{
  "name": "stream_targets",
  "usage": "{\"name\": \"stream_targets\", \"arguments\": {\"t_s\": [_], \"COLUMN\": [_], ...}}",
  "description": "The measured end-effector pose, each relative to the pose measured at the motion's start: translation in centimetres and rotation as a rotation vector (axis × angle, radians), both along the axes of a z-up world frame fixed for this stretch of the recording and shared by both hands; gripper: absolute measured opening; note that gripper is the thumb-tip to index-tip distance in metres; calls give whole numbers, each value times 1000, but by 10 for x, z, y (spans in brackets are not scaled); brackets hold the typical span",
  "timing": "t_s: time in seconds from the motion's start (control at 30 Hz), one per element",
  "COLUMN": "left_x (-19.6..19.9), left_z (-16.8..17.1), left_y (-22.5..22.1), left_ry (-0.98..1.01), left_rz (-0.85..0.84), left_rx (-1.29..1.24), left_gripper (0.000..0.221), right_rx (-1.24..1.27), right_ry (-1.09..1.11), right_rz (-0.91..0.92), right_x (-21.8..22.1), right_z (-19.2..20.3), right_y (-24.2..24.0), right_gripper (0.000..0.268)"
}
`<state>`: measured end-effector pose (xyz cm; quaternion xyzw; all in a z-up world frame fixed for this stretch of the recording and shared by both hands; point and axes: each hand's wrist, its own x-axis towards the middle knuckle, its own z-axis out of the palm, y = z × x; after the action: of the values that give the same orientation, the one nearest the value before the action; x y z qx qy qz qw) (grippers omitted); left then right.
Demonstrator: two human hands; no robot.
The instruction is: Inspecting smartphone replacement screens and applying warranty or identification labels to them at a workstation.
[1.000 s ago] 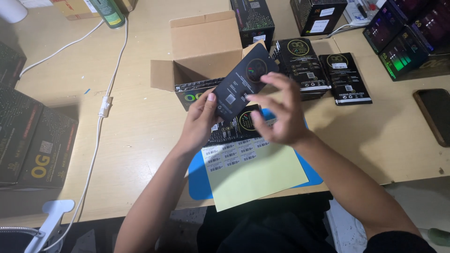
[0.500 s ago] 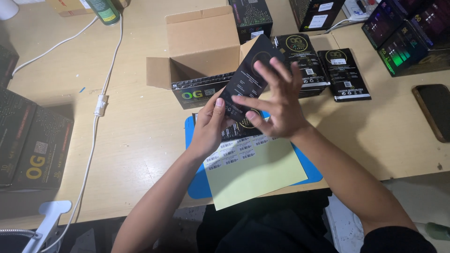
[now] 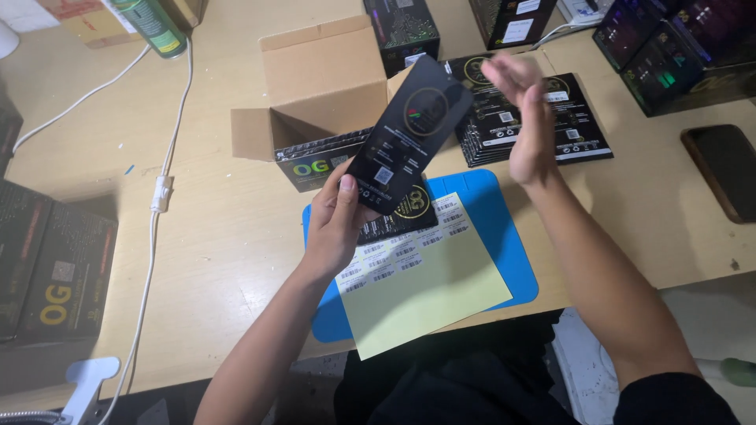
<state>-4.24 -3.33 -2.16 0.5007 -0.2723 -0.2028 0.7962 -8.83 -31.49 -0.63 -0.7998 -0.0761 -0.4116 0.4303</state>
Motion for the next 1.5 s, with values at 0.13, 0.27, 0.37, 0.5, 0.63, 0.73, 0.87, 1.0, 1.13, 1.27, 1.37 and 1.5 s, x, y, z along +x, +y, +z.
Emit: {"name": "stream_targets", "arguments": {"t_s": [0.13, 0.27, 0.37, 0.5, 0.63, 0.73, 0.87, 1.0, 1.13, 1.27, 1.37, 1.5], "left_x": [1, -7, -5, 8, -4, 1, 22, 43, 7, 12, 10, 25], "left_z": [-13, -16, -24, -32, -4, -6, -43, -61, 19, 4, 0, -36], "left_y": [-5, -15, -17, -13, -14, -14, -8, 8, 10, -1, -5, 5], "left_ry": [0, -138, -139, -167, -208, -288, -186, -155, -136, -222, -292, -182], "left_rz": [-13, -43, -74, -72, -19, 13, -48, -220, -300, -188, -107, -220], "left_rx": [-23, -47, -27, -7, 60, 173, 265, 302, 272, 249, 256, 259], "left_gripper": [57, 43, 38, 30, 28, 20, 16, 25, 36, 36, 15, 29], "right_rx": [407, 618, 537, 541, 445, 387, 337, 302, 338, 339, 340, 325], "right_ry": [235, 245, 205, 195, 218, 272, 346, 409, 393, 392, 427, 464], "right_rz": [400, 315, 208, 323, 362, 397, 422, 457, 488, 473, 475, 500], "right_x": [-7, -5, -12, -17, -22, -24, -24, -27, -27, -27, -31, -31], "right_z": [-10, -39, -26, -12, 1, -1, -9, -8, 2, 6, 12, 12], "right_y": [38, 59, 63, 67, 79, 81, 73, 67, 68, 76, 83, 77], "right_gripper": [60, 53, 35, 32, 26, 22, 22, 12, 11, 9, 7, 5]}}
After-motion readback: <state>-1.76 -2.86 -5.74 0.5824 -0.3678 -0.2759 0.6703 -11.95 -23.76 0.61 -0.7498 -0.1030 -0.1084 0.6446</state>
